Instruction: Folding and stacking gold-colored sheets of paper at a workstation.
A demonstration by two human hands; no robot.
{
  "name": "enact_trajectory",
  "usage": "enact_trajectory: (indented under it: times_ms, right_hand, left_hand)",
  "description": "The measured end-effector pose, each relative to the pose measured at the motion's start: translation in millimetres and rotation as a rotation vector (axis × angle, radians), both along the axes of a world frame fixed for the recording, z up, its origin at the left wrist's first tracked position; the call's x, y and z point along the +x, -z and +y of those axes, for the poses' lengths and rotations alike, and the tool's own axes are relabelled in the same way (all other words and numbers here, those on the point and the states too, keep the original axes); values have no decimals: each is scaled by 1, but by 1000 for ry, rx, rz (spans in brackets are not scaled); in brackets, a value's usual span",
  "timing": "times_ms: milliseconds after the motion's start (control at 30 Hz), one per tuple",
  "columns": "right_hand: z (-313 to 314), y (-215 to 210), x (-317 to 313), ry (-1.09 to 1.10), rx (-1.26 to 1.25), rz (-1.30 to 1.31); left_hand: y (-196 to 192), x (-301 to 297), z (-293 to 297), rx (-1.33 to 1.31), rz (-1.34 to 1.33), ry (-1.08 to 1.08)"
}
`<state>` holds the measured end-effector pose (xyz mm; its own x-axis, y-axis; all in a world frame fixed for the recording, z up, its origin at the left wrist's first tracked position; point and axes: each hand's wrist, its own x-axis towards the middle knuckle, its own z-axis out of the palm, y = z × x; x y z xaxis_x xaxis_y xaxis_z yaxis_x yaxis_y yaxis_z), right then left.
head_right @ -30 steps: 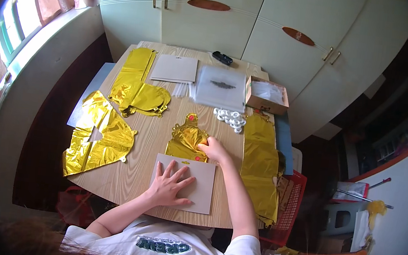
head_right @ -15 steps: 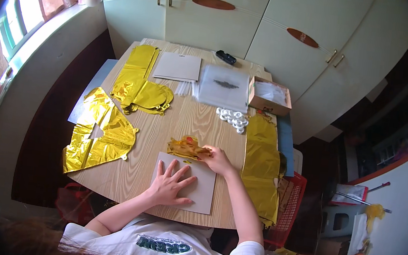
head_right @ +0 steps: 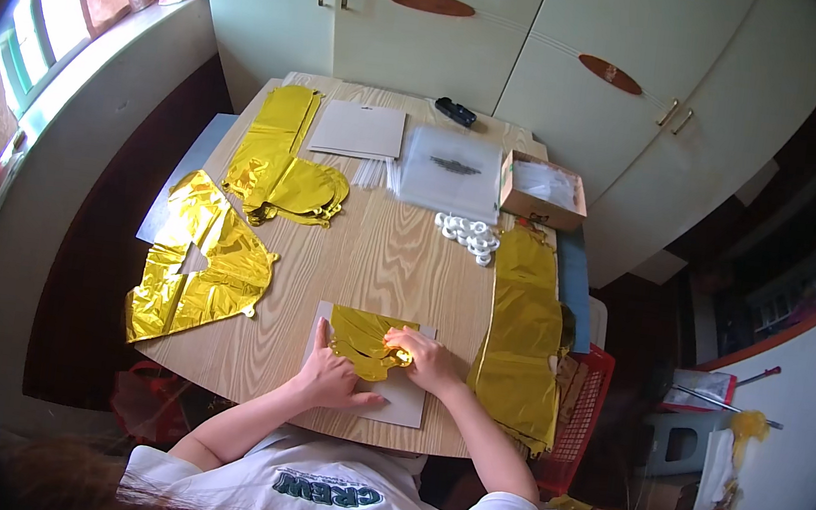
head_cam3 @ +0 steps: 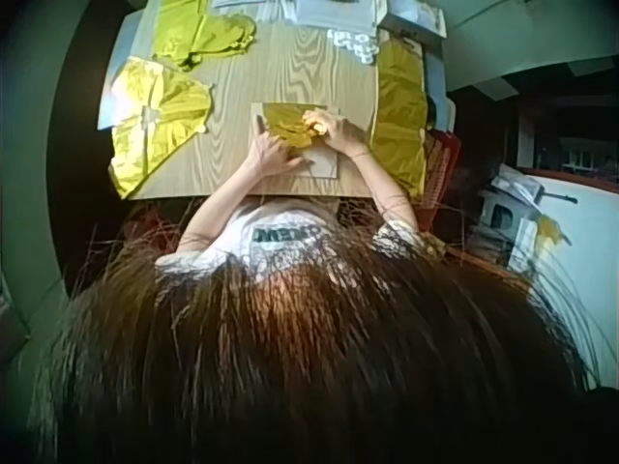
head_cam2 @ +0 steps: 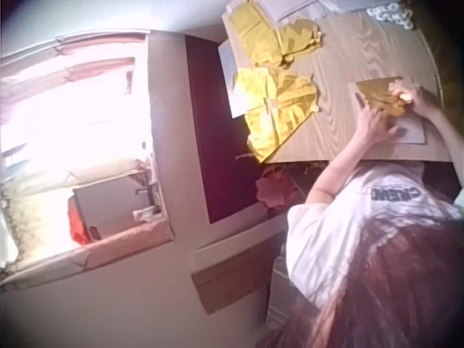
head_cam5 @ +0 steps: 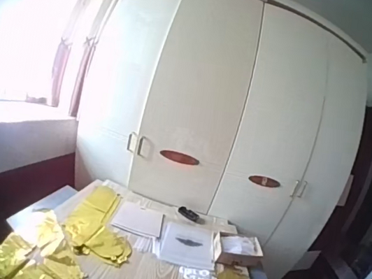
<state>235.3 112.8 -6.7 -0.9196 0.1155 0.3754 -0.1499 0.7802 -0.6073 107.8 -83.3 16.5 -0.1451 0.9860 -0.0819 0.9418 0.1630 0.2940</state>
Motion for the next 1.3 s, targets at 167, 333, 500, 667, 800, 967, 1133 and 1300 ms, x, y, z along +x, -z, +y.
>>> enact_trajectory:
  times_ms: [167,333,500,667,800,967,1133,1300]
  right_hand:
    - [-5,2,2,37,163,-2]
    - [-9,-4,-1,22,270,48]
    - [-11,-5,-3,24,319,76]
    - [-9,-7,0,44,310,63]
    - [-12,-10,1,56,324,-44]
    - [-10,-5,0,54,364,93]
    - [-9,-3,2,-10,344,124]
    - [-7,-11,7,-104,257,30]
  left_hand:
    - [7,1,-1,109,-35,-29]
    - [11,2,-3,193,11,-21]
    - [13,-33,-30,188,26,-23]
    - [-45,-62,-17,269,-74,-278]
    - [-6,-53,28,278,6,-42]
    - [12,-46,40,138,79,77]
    - [20,-47,36,165,151,100]
    - [17,-46,35,119,165,97]
